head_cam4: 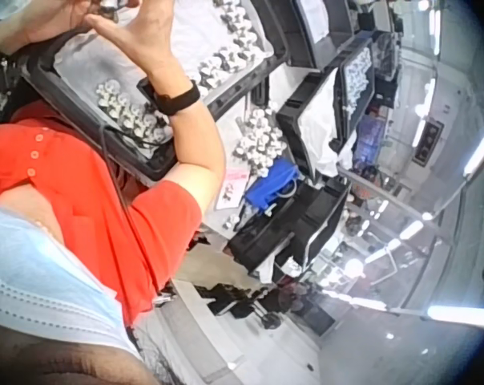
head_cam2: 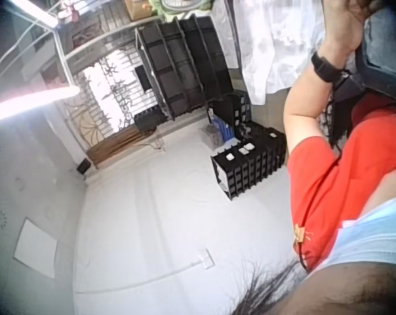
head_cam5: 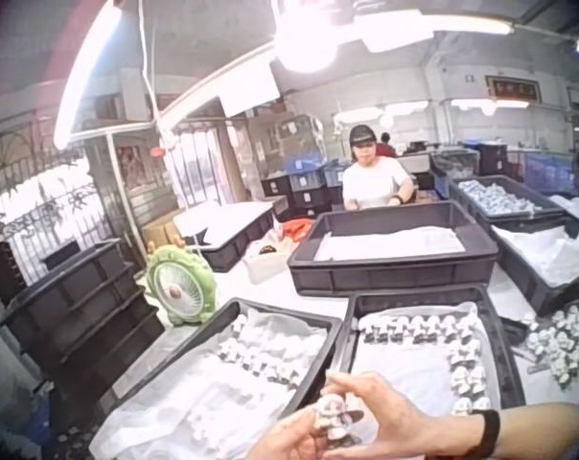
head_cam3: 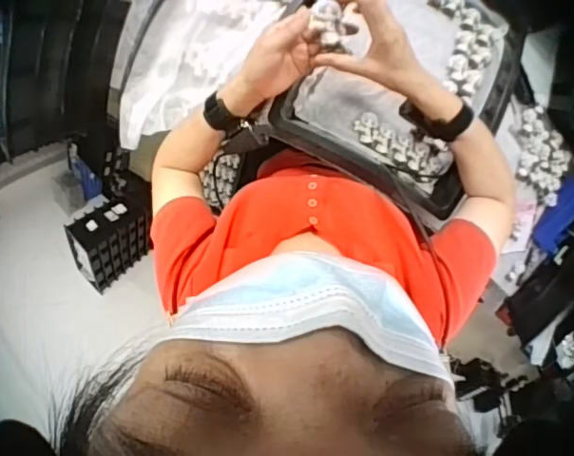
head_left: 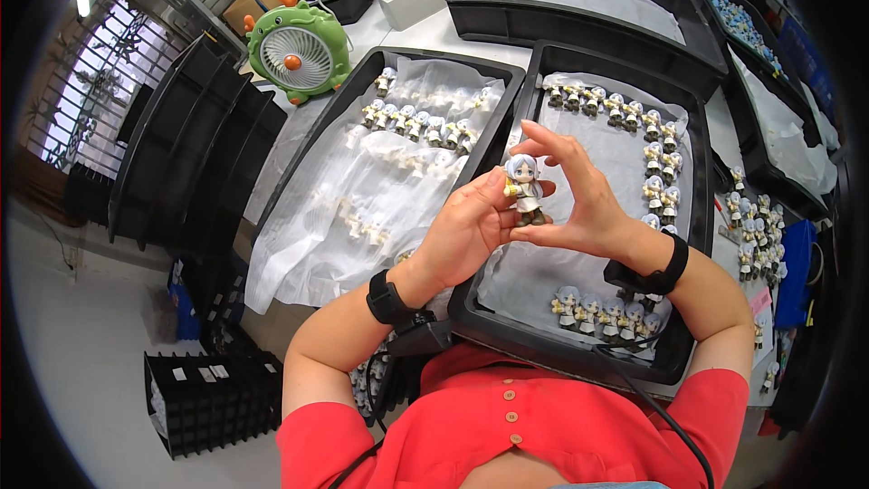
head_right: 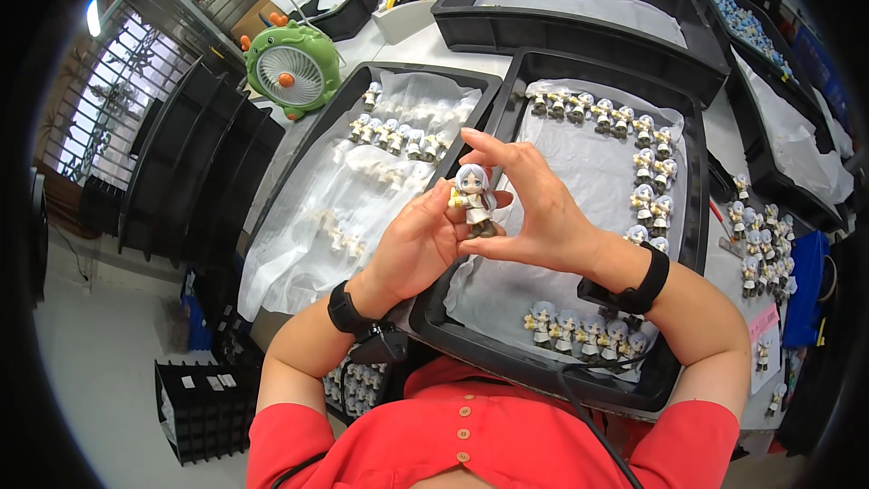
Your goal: The person picks up small figurines from a tray, inspects them, and uses a tool to adjust or clean parts of the figures. The person handles the figurines one at a time, placing them back into the tray after manipulation.
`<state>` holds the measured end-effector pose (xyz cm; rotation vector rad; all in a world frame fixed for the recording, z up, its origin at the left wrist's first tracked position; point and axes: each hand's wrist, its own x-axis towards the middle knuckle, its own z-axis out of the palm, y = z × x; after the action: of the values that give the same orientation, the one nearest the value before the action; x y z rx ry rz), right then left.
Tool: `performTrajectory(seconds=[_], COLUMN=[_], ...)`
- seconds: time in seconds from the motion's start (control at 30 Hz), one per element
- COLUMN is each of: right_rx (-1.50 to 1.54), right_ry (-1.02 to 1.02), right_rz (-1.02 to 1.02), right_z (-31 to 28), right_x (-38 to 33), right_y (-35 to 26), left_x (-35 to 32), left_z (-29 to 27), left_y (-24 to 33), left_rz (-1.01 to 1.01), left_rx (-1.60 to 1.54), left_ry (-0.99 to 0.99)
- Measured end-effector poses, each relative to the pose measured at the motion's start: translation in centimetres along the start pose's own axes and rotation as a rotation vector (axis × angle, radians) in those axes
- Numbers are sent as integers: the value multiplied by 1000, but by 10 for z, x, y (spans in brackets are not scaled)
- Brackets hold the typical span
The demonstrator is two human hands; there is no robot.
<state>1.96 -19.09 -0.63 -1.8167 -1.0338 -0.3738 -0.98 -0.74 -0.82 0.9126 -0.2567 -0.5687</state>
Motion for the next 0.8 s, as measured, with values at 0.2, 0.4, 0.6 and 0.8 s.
performTrajectory(seconds=[0.2,0.4,0.6,0.8], right_rx=[-3,40,70,83], right_ry=[-63,-78,-90,-88], right_rz=[86,148,153,166], right_z=[0,1,0,0], right_x=[-4,-5,-4,-4], right_y=[7,9,10,9], left_x=[0,0,0,0], left_z=[2,1,2,-3], left_y=[2,2,2,0], left_rz=[-14,-7,27,12], left_rx=[-8,-17,-17,22], left_ry=[13,11,42,28])
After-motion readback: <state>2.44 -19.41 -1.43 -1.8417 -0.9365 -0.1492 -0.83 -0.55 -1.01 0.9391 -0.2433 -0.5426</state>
